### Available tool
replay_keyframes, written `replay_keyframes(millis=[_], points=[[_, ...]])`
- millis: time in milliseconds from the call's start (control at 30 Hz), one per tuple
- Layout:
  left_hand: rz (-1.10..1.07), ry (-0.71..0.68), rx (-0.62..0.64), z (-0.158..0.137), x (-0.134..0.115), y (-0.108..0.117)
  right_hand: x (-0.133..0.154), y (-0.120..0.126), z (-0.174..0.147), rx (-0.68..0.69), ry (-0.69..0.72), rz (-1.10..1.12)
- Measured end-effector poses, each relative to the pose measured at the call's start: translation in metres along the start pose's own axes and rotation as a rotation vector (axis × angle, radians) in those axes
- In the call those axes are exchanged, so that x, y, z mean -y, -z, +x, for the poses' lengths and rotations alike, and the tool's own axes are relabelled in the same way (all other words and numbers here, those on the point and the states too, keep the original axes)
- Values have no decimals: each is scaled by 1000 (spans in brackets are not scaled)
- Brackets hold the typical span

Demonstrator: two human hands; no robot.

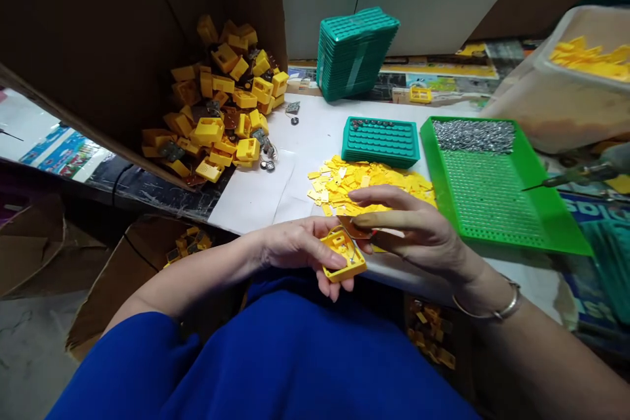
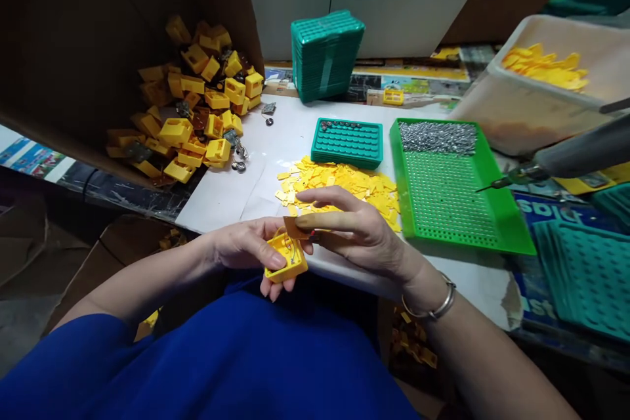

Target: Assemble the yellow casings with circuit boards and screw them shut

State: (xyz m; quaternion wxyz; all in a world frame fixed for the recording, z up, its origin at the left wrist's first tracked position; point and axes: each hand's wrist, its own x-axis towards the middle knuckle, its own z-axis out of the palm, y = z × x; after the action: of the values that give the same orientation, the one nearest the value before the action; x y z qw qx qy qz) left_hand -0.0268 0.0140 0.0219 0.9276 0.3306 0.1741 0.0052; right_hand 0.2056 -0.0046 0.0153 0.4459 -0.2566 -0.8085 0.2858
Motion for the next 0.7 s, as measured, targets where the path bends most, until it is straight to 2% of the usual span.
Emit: replay_keyframes(millis=[100, 200, 267, 400, 500, 567, 700], points=[[27, 26, 2, 0, -2, -1, 2, 3, 1, 7, -17, 5], [78, -19, -132, 1, 0, -5, 8, 4, -2, -53, -121, 1], [117, -110, -273, 5, 3, -7, 13, 0, -5, -126, -169, -74], [200, -347, -524, 18, 14, -7, 25, -14, -10, -250, -171, -451], [183, -490, -661, 30, 19, -5, 31, -26, -11, -343, -154, -590], [116, -547, -701, 37, 20, -4, 32, -34, -13, -396, -125, -625], [-23, -587, -687, 44, 18, -5, 30, -45, -18, -367, -29, -705]])
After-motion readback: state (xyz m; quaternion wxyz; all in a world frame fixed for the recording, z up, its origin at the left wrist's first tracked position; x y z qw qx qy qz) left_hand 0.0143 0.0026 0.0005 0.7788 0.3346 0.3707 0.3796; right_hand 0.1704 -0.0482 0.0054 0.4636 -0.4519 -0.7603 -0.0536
